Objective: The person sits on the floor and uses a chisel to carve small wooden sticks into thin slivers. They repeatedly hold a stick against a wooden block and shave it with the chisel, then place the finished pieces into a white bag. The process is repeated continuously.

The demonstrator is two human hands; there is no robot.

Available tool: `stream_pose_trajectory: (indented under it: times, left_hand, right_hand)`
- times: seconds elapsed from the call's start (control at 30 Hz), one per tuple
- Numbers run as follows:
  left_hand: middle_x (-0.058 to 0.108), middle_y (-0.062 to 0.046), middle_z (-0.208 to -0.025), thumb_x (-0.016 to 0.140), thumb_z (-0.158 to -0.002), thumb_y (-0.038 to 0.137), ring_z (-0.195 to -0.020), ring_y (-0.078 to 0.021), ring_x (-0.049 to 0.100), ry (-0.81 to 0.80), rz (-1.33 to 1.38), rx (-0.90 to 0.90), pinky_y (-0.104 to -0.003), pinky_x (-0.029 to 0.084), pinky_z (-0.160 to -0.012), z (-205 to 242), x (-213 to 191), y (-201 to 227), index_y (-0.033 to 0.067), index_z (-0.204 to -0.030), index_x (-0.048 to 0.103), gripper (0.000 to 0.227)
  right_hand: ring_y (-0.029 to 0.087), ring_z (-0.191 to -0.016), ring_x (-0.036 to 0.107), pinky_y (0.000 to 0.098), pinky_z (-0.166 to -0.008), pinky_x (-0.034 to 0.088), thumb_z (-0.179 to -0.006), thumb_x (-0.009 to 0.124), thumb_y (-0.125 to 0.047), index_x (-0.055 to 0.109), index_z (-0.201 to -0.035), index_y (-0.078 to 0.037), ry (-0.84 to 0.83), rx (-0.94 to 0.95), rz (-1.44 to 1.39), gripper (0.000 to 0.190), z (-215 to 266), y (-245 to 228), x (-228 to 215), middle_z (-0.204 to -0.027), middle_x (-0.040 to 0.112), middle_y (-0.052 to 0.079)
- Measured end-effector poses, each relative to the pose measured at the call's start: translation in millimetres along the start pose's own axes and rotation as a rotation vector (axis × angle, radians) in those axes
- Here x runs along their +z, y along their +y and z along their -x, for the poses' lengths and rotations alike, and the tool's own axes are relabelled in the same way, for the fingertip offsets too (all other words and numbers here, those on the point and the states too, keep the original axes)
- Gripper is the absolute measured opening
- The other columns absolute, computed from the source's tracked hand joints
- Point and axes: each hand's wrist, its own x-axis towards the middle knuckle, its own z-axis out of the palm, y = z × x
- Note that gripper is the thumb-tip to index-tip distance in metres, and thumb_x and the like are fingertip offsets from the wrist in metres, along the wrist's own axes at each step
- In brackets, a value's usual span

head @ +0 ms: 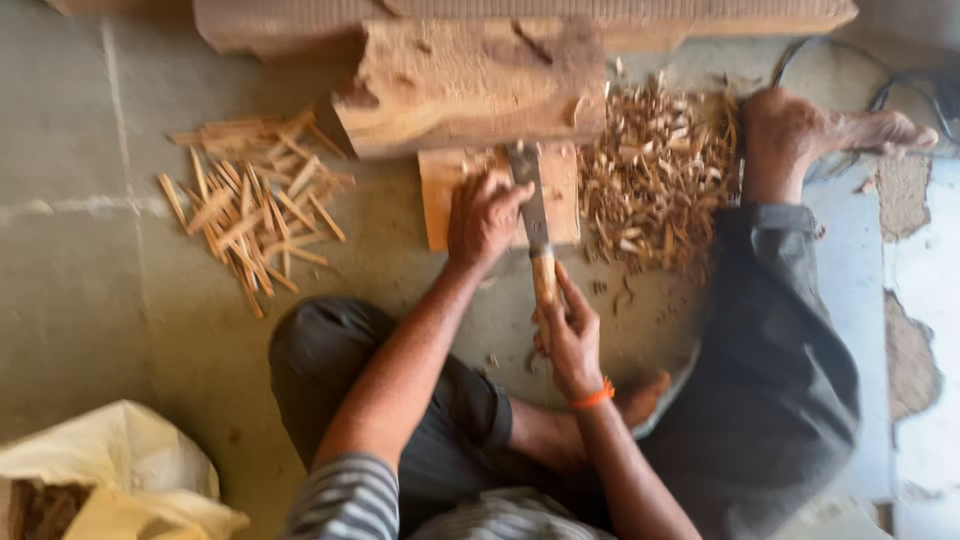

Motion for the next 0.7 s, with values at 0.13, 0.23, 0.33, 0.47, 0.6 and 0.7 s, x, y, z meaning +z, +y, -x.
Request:
stream_pose_trajectory:
  times: [0.13,0.23,0.33,0.47,0.6,0.7]
  left_hand:
    - [0.068,-0.006,-0.117,0.079,-0.085,0.005,-0.104,-0.0228,0.063,-0.034,-0.028,0.003,-0.04,0.048,-0.091,4,-11,12,0.0143,-0.112,0.076,0.029]
    - [0.067,-0.01,-0.128,0.078,-0.09,0.012,-0.109,-0.0242,0.063,-0.009,-0.023,0.053,-0.041,0.047,-0.093,-15,-18,12,0.0068,-0.122,0.075,0.033]
    - [0.069,-0.008,-0.128,0.079,-0.089,0.017,-0.113,-0.025,0.063,-0.046,-0.042,0.058,-0.04,0.048,-0.095,1,-11,11,0.0116,-0.112,0.078,0.024]
    - [0.075,-0.005,-0.116,0.083,-0.089,0.02,-0.105,-0.0203,0.066,-0.044,-0.009,0.038,-0.038,0.052,-0.097,8,5,-3,0.011,-0.103,0.077,0.018]
    - [0.076,-0.004,-0.107,0.085,-0.089,0.02,-0.1,-0.0175,0.067,-0.031,0.043,0.007,-0.035,0.054,-0.095,9,14,-11,0.011,-0.101,0.077,0.018]
    - [0.076,-0.005,-0.108,0.086,-0.087,0.018,-0.102,-0.0187,0.067,-0.021,0.059,0.015,-0.033,0.053,-0.093,11,9,-8,0.0092,-0.103,0.077,0.02]
  right_hand:
    - [0.009,-0.063,0.056,0.0235,-0.046,0.044,-0.1,0.058,-0.018,0.049,-0.155,-0.009,0.045,-0.002,-0.122,0.056,9,2,-1,-0.086,0.064,0.005]
    - [0.01,-0.07,0.061,0.0231,-0.048,0.045,-0.101,0.051,-0.022,0.042,-0.156,-0.011,0.04,-0.025,-0.401,0.056,25,-6,-13,-0.094,0.066,0.005]
    - [0.011,-0.065,0.056,0.0229,-0.05,0.047,-0.106,0.052,-0.024,0.041,-0.159,-0.013,0.037,-0.103,-0.324,0.056,47,0,-35,-0.089,0.063,0.008]
    - [0.009,-0.062,0.055,0.0229,-0.049,0.046,-0.104,0.053,-0.021,0.044,-0.157,-0.013,0.051,-0.044,-0.106,0.055,56,7,-44,-0.086,0.064,0.007]
    - [0.006,-0.065,0.056,0.0223,-0.051,0.047,-0.102,0.054,-0.019,0.043,-0.157,-0.013,0.007,-0.063,-0.064,0.056,55,9,-47,-0.086,0.066,0.005]
    - [0.006,-0.059,0.052,0.0219,-0.051,0.045,-0.102,0.055,-0.018,0.043,-0.158,-0.013,0.001,-0.047,-0.074,0.057,57,14,-48,-0.085,0.064,0.005]
